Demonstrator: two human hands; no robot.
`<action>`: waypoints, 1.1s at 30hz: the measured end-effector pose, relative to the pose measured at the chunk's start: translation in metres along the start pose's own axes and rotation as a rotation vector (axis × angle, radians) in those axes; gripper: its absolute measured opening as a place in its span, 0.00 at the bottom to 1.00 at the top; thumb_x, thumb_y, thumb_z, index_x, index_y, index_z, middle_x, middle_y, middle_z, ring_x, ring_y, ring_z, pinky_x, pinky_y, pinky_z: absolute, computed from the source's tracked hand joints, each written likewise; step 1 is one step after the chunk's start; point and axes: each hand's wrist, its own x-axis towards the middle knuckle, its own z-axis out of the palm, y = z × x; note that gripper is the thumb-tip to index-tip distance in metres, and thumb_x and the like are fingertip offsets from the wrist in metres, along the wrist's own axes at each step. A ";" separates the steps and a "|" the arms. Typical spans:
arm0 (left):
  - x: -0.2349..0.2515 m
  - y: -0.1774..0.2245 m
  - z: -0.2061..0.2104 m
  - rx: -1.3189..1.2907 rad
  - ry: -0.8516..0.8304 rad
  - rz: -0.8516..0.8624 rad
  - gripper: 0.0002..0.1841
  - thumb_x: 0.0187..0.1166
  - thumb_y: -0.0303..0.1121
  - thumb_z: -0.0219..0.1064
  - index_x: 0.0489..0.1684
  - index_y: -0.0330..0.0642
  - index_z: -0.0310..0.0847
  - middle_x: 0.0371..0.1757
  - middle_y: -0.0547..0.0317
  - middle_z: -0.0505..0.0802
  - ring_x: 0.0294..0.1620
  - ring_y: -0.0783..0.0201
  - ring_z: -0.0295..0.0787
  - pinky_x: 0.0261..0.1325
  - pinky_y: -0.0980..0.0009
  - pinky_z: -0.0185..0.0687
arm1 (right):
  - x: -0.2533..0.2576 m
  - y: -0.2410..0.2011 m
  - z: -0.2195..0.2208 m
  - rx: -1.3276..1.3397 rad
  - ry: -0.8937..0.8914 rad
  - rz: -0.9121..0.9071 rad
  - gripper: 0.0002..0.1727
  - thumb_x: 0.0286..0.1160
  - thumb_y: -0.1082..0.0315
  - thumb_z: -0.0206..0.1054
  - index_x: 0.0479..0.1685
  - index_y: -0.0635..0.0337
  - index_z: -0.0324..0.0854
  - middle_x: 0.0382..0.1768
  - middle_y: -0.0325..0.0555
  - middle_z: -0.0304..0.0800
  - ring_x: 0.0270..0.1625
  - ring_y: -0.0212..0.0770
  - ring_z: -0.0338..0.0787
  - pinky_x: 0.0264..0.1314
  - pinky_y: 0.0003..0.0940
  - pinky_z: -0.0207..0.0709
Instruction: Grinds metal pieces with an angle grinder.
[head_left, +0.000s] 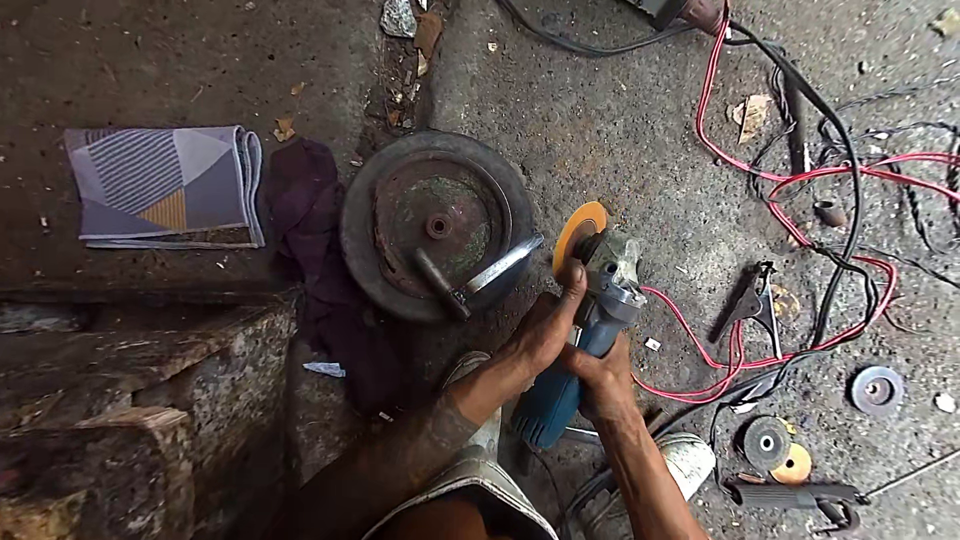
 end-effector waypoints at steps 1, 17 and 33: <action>-0.003 0.002 -0.010 0.119 0.043 0.048 0.39 0.90 0.64 0.35 0.60 0.36 0.82 0.59 0.45 0.90 0.66 0.58 0.85 0.70 0.53 0.79 | -0.001 -0.001 0.001 -0.018 -0.010 -0.001 0.43 0.34 0.62 0.88 0.58 0.68 0.70 0.38 0.46 0.91 0.38 0.38 0.94 0.42 0.37 0.93; 0.017 -0.041 -0.131 0.257 0.660 -0.043 0.21 0.84 0.42 0.65 0.65 0.34 0.74 0.46 0.43 0.87 0.41 0.52 0.86 0.44 0.48 0.84 | 0.039 -0.025 -0.031 -0.321 -0.002 -0.032 0.45 0.42 0.56 0.86 0.67 0.58 0.69 0.41 0.42 0.91 0.38 0.37 0.94 0.40 0.36 0.93; 0.050 -0.006 -0.150 0.158 0.718 0.195 0.13 0.93 0.46 0.51 0.55 0.47 0.72 0.35 0.70 0.78 0.28 0.78 0.80 0.34 0.76 0.83 | 0.047 -0.011 -0.025 -0.606 -0.051 0.031 0.43 0.40 0.58 0.83 0.66 0.53 0.69 0.41 0.38 0.88 0.37 0.32 0.92 0.36 0.32 0.89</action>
